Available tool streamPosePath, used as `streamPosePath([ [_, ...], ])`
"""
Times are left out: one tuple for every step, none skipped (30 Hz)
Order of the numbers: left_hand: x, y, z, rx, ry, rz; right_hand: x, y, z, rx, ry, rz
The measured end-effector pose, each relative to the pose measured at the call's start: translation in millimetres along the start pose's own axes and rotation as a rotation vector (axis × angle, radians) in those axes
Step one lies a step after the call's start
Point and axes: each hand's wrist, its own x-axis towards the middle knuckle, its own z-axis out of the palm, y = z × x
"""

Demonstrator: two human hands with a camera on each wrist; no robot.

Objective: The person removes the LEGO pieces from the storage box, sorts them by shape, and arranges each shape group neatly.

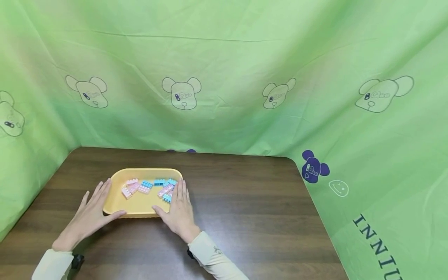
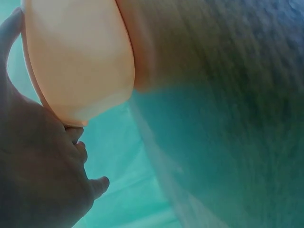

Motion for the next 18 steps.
streamPosePath([
  [0.0,-0.1,0.1,-0.001,0.001,0.000,0.1,0.0,-1.4,0.006,-0.011,0.005],
  [0.0,-0.2,0.2,-0.004,0.001,0.000,0.2,0.0,-3.0,0.017,-0.022,0.012],
  [0.0,-0.3,0.4,-0.005,0.002,0.000,0.3,-0.1,-5.0,0.024,-0.032,0.016],
  [0.1,-0.5,0.4,-0.007,0.004,0.000,0.7,-0.4,-6.9,0.033,-0.038,0.017],
  [0.2,-0.7,0.4,-0.009,0.006,0.000,1.5,-0.6,-8.9,0.035,-0.045,0.017],
  [0.3,-0.8,0.4,-0.008,0.007,0.001,2.4,-0.9,-11.4,0.041,-0.047,0.012],
  [0.4,-0.8,0.4,-0.007,0.008,0.002,3.6,-1.5,-13.9,0.044,-0.048,0.004],
  [0.6,-0.8,0.4,-0.007,0.007,0.003,5.0,-1.9,-16.6,0.048,-0.043,-0.010],
  [0.9,-0.8,0.4,-0.005,0.008,0.004,6.6,-2.3,-19.4,0.049,-0.038,-0.027],
  [1.0,-0.8,0.3,-0.005,0.008,0.004,8.8,-2.5,-22.1,0.046,-0.033,-0.050],
  [1.0,-0.7,0.4,-0.004,0.008,0.005,11.4,-2.9,-25.7,0.045,-0.032,-0.071],
  [1.0,-0.7,0.3,-0.003,0.009,0.005,14.1,-3.4,-29.6,0.044,-0.032,-0.091],
  [0.9,-0.7,0.2,-0.003,0.009,0.005,17.3,-3.6,-33.5,0.041,-0.034,-0.113],
  [0.8,-0.6,0.4,-0.003,0.009,0.006,20.8,-3.8,-37.5,0.040,-0.036,-0.137],
  [0.6,-0.7,0.5,-0.003,0.010,0.007,24.9,-4.0,-41.7,0.037,-0.042,-0.160],
  [0.5,-0.8,0.6,-0.004,0.011,0.007,29.2,-4.2,-45.8,0.031,-0.050,-0.181],
  [0.4,-0.9,0.8,-0.005,0.011,0.008,33.5,-4.6,-50.0,0.031,-0.064,-0.199],
  [0.3,-1.1,0.7,-0.004,0.013,0.007,38.1,-4.7,-53.6,0.028,-0.076,-0.222],
])
